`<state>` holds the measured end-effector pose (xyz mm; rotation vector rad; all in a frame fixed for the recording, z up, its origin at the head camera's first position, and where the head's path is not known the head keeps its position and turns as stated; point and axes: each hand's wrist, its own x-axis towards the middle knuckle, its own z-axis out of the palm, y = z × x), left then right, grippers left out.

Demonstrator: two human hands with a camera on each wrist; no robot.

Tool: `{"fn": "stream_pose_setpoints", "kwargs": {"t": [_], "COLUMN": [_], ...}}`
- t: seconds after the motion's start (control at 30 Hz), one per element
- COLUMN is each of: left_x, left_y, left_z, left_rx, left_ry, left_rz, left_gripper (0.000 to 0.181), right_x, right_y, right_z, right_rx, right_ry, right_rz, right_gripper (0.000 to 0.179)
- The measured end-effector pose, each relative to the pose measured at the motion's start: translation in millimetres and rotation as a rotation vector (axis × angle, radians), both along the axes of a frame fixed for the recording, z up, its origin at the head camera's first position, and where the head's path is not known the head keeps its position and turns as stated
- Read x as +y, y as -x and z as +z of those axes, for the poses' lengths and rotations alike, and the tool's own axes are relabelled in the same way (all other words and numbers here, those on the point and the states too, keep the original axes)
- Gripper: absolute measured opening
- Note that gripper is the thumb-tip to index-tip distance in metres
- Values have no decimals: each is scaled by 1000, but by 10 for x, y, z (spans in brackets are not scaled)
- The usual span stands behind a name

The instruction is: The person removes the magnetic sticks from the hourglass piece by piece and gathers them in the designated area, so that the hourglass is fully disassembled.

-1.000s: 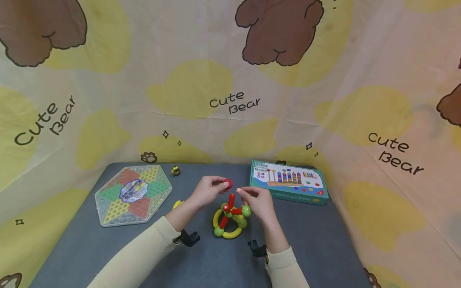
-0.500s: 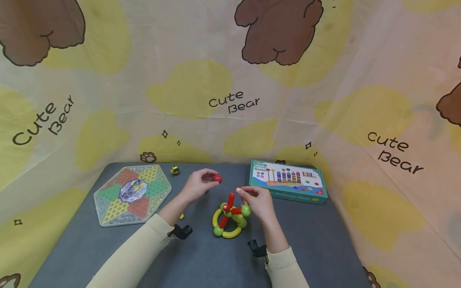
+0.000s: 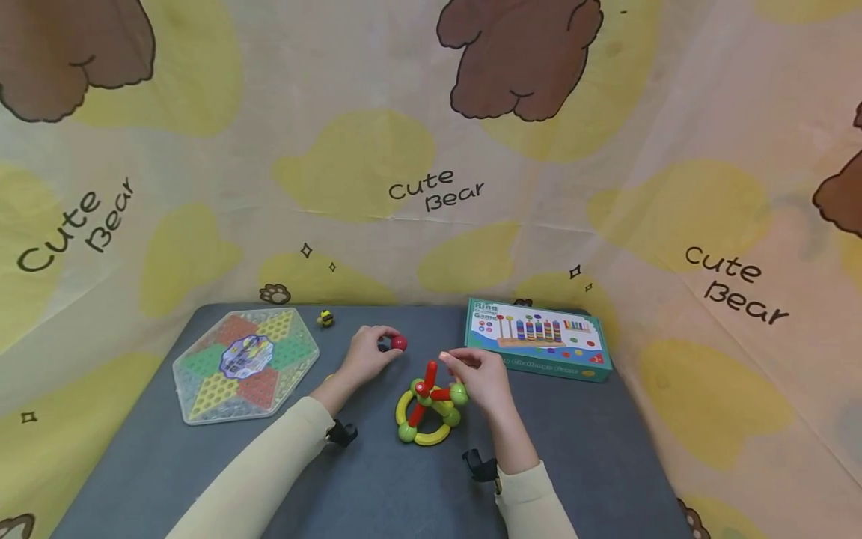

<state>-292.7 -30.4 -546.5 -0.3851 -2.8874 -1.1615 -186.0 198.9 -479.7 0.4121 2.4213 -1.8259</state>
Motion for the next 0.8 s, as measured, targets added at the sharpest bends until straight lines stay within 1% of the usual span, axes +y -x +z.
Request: {"fn": "stream_pose_setpoints", "kwargs": {"t": [0.1,0.27,0.43,0.53,0.63,0.8], "left_x": [-31,-56,-73,-84,-84,-69], "left_y": [31,58,92,116,136,146], "left_z": [-89,-190,-264,-302,-330,-357], "left_rx": [-19,-52,-59,-59,-53,-69], "left_ry": [0,-13,-14,-16,-17,-28], "left_rz": [8,20,36,34,17,-1], "left_gripper": [32,34,35,35,34,34], "right_x": [7,15,6,4,7,12], "right_y": [-1,-4,-7,-7,-8,-2], "right_z": [-10,-21,-17,-14,-11,-2], "right_rx": [-1,2,19,24,24,18], "right_ry": [1,2,7,5,6,19], "right_rz": [-3,-3,5,5,4,7], "right_gripper": [37,38,37,36,36,35]}}
